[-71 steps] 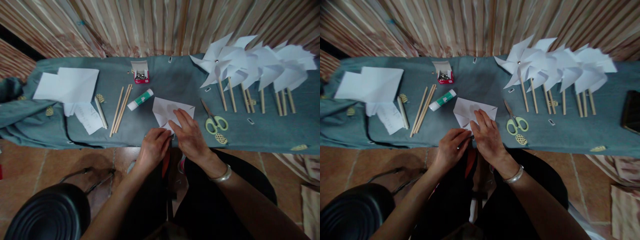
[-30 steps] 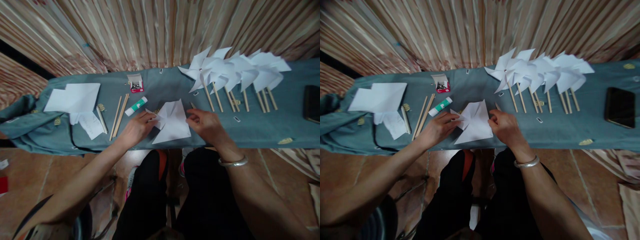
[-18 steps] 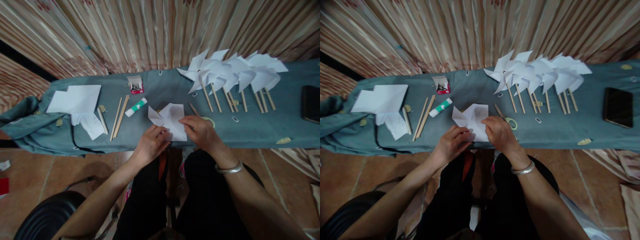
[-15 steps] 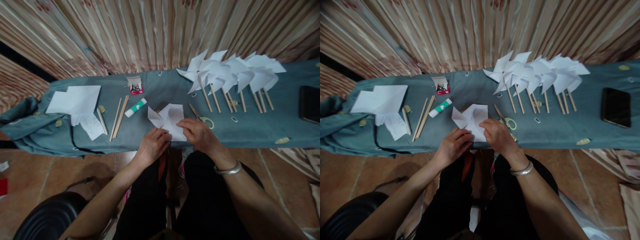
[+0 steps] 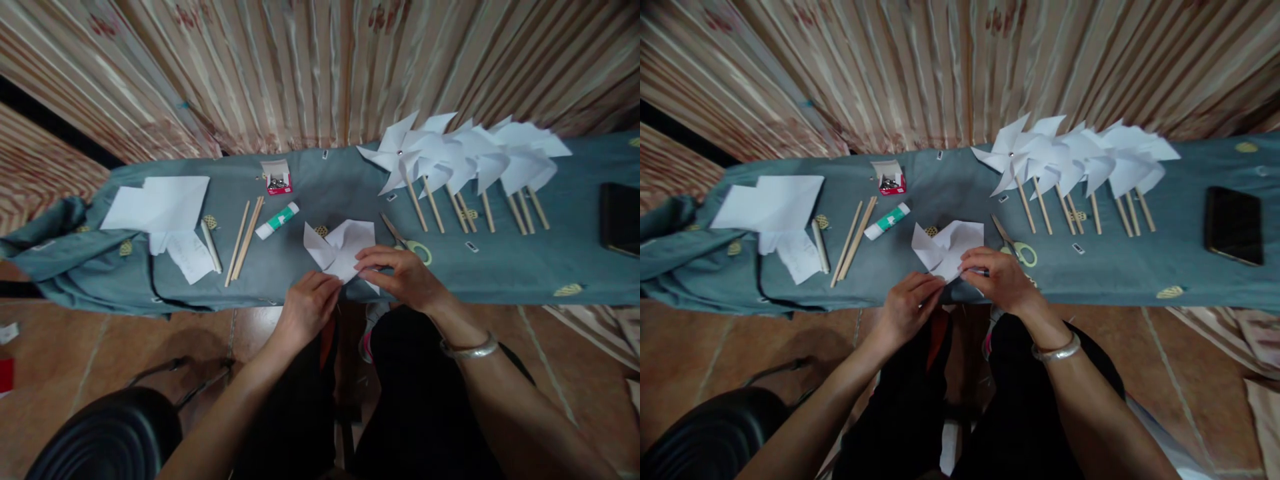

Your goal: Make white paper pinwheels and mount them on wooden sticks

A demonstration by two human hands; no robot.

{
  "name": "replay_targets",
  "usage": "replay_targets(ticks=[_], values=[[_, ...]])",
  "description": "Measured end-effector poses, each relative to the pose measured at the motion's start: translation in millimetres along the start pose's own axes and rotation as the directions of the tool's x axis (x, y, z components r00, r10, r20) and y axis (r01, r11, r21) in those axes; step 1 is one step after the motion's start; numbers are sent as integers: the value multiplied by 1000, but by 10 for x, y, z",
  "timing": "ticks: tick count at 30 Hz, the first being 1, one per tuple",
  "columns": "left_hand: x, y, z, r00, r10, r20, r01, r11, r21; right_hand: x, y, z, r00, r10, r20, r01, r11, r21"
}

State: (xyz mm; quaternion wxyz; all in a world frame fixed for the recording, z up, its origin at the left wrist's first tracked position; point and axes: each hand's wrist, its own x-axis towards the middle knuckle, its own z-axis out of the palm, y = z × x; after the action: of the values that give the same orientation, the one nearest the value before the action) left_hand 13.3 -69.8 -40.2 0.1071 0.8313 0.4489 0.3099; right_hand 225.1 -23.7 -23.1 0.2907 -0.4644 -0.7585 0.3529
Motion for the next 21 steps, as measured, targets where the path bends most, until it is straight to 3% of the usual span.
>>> replay_targets(ticks=[6, 12, 21], values=[[-55, 14, 58, 997, -34, -74, 30, 998, -48, 66, 9, 95, 999, -14, -38, 13, 999, -36], [-66, 48, 77, 998, -25, -59, 20, 996, -86, 88, -11, 194, 993, -66, -101, 48, 983, -178], [-35, 16, 78, 998, -57, -40, 51, 988, -146, 82, -30, 225, 991, -42, -125, 11, 972, -236]])
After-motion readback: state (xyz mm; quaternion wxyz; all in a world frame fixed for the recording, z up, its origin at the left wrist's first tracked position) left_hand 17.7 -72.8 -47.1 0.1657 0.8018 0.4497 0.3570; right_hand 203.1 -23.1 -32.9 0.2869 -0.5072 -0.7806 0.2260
